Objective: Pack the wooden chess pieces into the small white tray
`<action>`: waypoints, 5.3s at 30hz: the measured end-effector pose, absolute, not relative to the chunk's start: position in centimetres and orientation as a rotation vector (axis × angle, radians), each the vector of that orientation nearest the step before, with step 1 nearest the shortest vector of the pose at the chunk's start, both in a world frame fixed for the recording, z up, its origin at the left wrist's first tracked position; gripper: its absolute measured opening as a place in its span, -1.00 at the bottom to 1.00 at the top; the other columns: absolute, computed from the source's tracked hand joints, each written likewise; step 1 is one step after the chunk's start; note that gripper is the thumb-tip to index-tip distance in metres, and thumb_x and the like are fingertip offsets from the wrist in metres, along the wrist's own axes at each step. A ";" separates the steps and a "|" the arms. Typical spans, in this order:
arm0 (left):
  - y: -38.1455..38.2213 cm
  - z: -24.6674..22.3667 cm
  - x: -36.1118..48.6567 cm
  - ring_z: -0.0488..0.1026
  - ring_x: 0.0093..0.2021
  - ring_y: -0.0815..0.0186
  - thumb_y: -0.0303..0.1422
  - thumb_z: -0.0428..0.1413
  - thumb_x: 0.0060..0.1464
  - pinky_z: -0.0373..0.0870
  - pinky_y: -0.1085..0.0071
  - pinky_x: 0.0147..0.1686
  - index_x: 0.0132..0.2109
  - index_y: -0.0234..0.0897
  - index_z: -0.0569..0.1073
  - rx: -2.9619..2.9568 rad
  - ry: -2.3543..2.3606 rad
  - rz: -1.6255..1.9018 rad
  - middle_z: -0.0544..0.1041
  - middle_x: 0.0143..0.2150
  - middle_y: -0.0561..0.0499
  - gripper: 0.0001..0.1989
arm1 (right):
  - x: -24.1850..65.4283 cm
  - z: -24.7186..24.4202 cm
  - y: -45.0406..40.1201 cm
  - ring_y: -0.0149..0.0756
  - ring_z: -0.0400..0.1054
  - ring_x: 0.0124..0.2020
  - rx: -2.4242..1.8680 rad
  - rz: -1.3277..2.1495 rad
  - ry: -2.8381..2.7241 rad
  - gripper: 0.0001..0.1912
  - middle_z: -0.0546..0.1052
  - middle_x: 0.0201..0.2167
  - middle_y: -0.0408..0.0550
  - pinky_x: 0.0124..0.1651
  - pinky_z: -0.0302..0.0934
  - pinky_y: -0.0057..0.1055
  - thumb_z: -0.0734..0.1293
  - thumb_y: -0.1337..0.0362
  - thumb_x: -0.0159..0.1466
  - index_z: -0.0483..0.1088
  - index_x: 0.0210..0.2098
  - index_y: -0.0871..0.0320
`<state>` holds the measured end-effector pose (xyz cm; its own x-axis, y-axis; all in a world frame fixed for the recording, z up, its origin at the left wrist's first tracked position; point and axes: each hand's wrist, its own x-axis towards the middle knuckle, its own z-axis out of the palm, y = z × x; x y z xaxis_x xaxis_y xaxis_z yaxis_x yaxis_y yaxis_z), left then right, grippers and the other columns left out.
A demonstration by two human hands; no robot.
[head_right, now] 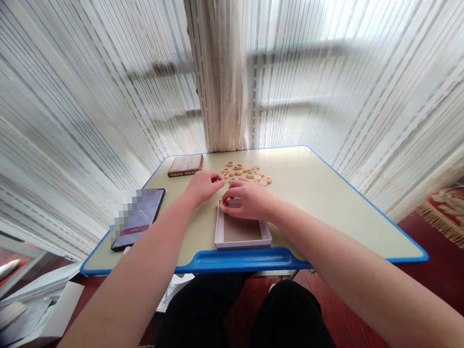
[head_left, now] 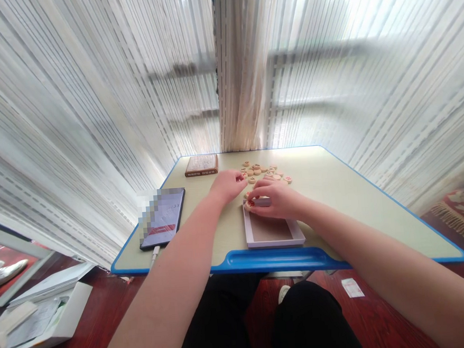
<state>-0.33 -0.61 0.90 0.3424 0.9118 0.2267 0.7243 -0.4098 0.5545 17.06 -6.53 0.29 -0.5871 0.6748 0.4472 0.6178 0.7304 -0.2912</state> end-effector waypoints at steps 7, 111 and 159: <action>-0.6 0.8 0.0 0.39 -0.38 0.32 -0.26 0.04 -0.03 0.23 0.42 -0.36 -0.39 -0.31 0.53 2.312 1.452 0.721 0.53 -0.42 -0.02 -0.76 | 17.0 -0.1 -6.2 -0.23 0.33 -0.25 -1.036 0.141 -2.413 -0.81 0.49 -0.33 0.00 -0.16 0.25 -0.30 0.36 0.18 0.15 0.53 -0.30 0.12; -0.9 0.6 0.2 0.41 -0.37 0.27 -0.31 -0.01 0.05 0.22 0.39 -0.42 -0.35 -0.27 0.55 2.502 1.481 0.545 0.55 -0.37 -0.07 -0.75 | 20.4 -1.3 -2.4 -0.23 0.38 -0.26 -1.553 -0.050 -2.075 -0.67 0.52 -0.28 0.00 -0.18 0.26 -0.32 0.19 0.41 0.15 0.59 -0.30 0.08; -1.0 0.6 0.3 0.11 -0.55 0.40 -0.23 -0.07 0.09 -0.02 0.39 -0.50 -0.59 -0.30 0.37 2.469 1.414 0.750 0.32 -0.61 0.04 -0.63 | 19.1 -0.4 -3.2 -0.12 0.31 -0.09 -1.325 0.155 -2.435 -0.54 0.56 -0.16 0.05 0.05 0.06 -0.13 0.06 0.10 0.35 0.53 -0.23 0.13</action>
<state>0.32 -1.01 0.60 0.4138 0.8490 0.3285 0.7480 -0.5228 0.4088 19.10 -3.19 -0.39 -0.4937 0.8294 0.2612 0.7896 0.5535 -0.2651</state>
